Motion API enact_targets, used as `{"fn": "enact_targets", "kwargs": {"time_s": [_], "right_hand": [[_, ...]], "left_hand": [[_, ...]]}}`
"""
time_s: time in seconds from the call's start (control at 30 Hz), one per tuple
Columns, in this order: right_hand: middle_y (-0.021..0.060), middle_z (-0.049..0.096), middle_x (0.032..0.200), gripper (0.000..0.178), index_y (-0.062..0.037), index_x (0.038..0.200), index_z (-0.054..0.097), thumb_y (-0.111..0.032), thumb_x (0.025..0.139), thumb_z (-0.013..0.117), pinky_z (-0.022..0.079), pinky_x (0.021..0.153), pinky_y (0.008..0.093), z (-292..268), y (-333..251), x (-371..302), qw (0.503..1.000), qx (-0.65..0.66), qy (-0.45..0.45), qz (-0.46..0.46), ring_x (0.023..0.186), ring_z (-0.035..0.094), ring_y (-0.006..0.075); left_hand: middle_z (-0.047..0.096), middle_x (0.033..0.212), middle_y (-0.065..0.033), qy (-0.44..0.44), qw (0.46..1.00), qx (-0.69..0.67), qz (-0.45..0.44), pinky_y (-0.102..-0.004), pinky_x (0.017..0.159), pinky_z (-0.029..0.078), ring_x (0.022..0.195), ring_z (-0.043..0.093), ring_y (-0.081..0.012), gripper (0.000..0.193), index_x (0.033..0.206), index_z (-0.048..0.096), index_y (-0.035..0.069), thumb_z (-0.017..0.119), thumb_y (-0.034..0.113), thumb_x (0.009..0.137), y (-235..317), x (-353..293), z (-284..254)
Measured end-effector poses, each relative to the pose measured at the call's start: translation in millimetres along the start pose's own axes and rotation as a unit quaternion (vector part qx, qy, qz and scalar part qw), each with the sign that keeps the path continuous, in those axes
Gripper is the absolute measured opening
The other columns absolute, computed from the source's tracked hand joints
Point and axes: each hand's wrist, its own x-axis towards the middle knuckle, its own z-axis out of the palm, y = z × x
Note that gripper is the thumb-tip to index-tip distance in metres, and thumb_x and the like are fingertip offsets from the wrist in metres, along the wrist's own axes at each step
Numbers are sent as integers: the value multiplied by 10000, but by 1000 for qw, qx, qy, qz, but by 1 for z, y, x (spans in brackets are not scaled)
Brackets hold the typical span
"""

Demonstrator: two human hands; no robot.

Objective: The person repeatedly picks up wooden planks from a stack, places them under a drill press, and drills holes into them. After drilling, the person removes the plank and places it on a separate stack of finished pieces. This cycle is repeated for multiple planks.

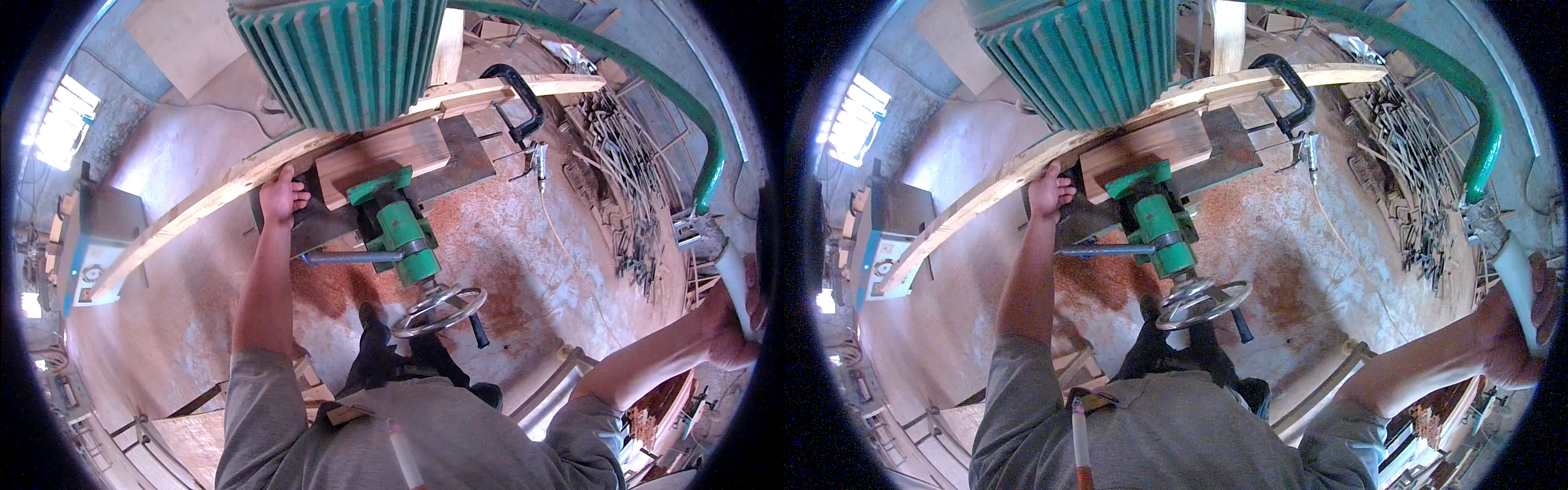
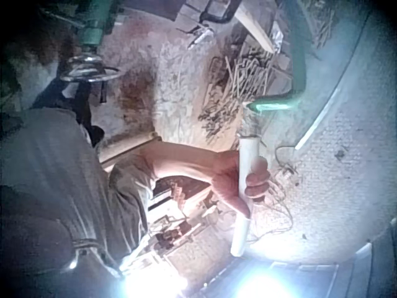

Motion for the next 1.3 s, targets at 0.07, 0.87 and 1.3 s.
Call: {"fn": "enact_targets", "kwargs": {"time_s": [0.07, 0.87, 1.3], "right_hand": [[-48, 379, 637, 332, -170, 747, 469, -393, 780, 714, 329, 623, 285, -4, -1, -6, 1000, 4, 19, -13, 618, 401, 150], [-40, 446, 620, 394, -150, 661, 544, -314, 458, 839, 308, 843, 432, -44, -13, -87, 975, -28, 214, -41, 730, 431, 213], [-42, 545, 858, 338, -187, 937, 623, -443, 740, 720, 248, 1035, 510, -50, -6, -134, 990, -107, 84, 45, 1086, 411, 313]], "left_hand": [[589, 756, -104, 5, 1000, 1, -2, -271, 408, 486, 536, 611, -188, 411, 1060, 533, 22, 603, 383, 875, 1, -1, 1], [594, 753, -88, 1, 1000, 10, 3, -276, 433, 482, 550, 613, -186, 413, 1068, 537, 42, 605, 397, 870, 2, -4, 2], [583, 758, -79, 9, 1000, 18, 0, -275, 436, 481, 544, 608, -186, 418, 1098, 531, 53, 597, 399, 874, 6, -8, 5]]}}
